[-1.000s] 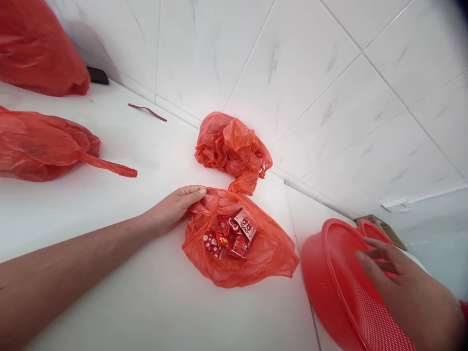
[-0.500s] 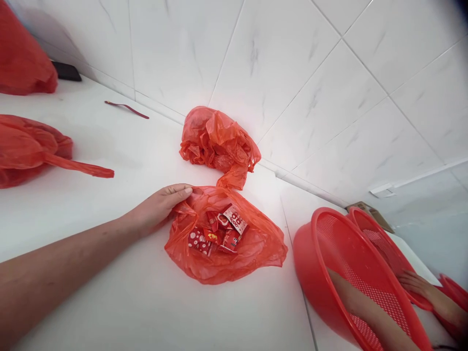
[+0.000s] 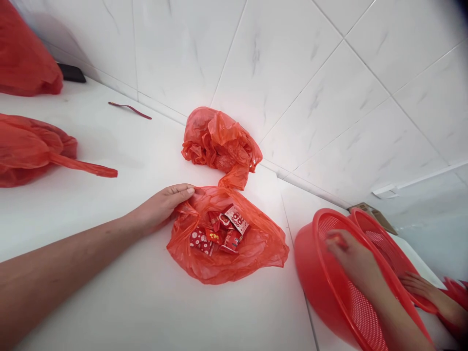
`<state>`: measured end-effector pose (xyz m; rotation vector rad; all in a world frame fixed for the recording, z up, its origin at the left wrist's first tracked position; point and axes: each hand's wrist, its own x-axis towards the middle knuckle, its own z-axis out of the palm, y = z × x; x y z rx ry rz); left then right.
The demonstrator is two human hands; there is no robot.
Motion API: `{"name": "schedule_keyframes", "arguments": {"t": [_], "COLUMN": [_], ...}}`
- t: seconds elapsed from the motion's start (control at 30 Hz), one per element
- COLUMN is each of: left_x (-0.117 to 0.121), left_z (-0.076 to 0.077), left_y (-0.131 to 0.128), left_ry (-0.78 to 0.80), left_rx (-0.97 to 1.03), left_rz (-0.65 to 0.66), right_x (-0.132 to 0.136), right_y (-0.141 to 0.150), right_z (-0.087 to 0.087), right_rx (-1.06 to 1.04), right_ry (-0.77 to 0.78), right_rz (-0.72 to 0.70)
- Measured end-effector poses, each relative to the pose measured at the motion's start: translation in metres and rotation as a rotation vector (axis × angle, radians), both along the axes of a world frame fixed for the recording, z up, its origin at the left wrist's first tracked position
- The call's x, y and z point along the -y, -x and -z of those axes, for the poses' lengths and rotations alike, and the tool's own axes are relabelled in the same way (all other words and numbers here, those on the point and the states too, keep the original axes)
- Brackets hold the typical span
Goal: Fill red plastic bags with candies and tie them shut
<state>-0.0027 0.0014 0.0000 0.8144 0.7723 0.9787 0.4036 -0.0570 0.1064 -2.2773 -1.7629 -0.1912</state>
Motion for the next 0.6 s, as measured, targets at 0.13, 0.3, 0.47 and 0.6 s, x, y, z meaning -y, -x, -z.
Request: {"name": "schedule_keyframes", "arguments": {"t": [0.13,0.3,0.47,0.6], "left_x": [0.000,0.000,-0.001,-0.002], "left_z": [0.000,0.000,0.004,0.006], "left_y": [0.000,-0.001,0.000,0.002], "left_ry": [0.000,0.001,-0.020,-0.014], "left_rx": [0.001,-0.005,0.001,-0.003], "left_rz": [0.002,-0.004,-0.006,-0.001], "right_x": [0.009,0.033,0.020,0.004], "right_y": [0.028,0.096,0.154,0.158], "right_z": [-0.029,-0.025,0.004,0.008], "right_rx": [0.052,0.147,0.084,0.068], "right_ry": [-0.158,-0.180,0.092,0.093], "right_rz": [-0.031,-0.490,-0.769,-0.624]}}
